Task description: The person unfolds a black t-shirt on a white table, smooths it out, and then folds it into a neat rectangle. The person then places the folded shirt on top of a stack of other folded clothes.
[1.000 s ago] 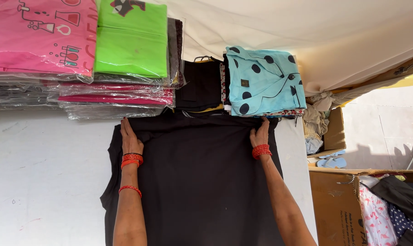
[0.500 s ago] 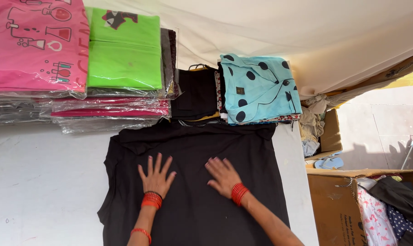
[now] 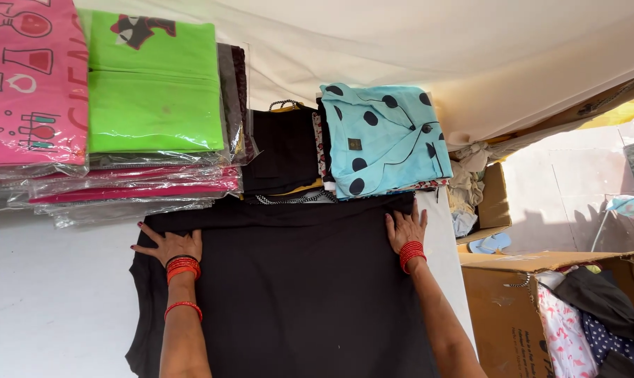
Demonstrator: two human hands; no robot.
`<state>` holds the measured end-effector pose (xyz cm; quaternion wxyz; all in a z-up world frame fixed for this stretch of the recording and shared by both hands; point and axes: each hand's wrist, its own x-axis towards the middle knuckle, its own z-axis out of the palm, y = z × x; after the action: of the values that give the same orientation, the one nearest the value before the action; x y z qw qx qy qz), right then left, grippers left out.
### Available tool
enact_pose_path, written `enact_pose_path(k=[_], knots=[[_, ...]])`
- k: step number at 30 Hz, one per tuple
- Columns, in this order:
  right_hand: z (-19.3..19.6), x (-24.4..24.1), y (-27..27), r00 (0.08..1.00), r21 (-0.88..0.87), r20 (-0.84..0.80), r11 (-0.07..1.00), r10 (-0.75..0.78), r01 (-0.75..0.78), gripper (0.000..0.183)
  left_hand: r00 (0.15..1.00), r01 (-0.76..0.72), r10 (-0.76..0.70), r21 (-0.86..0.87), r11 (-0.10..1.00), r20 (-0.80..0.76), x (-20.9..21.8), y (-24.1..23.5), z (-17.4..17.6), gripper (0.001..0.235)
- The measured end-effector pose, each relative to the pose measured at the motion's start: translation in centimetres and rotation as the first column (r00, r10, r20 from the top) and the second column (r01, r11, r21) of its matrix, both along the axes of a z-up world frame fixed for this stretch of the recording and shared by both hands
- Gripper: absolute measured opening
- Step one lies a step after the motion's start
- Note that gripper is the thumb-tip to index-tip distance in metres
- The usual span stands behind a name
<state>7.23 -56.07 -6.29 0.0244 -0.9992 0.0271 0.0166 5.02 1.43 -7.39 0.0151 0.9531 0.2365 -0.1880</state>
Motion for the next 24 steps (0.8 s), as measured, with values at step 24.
enact_pose_path(k=[24], knots=[[3.8,-24.6,6.3,0.996,0.029,0.003,0.996,0.084,-0.084,0.072,0.941,-0.156,0.119,0.092,0.984,0.317,-33.5,-1.5,3.8,0.060]])
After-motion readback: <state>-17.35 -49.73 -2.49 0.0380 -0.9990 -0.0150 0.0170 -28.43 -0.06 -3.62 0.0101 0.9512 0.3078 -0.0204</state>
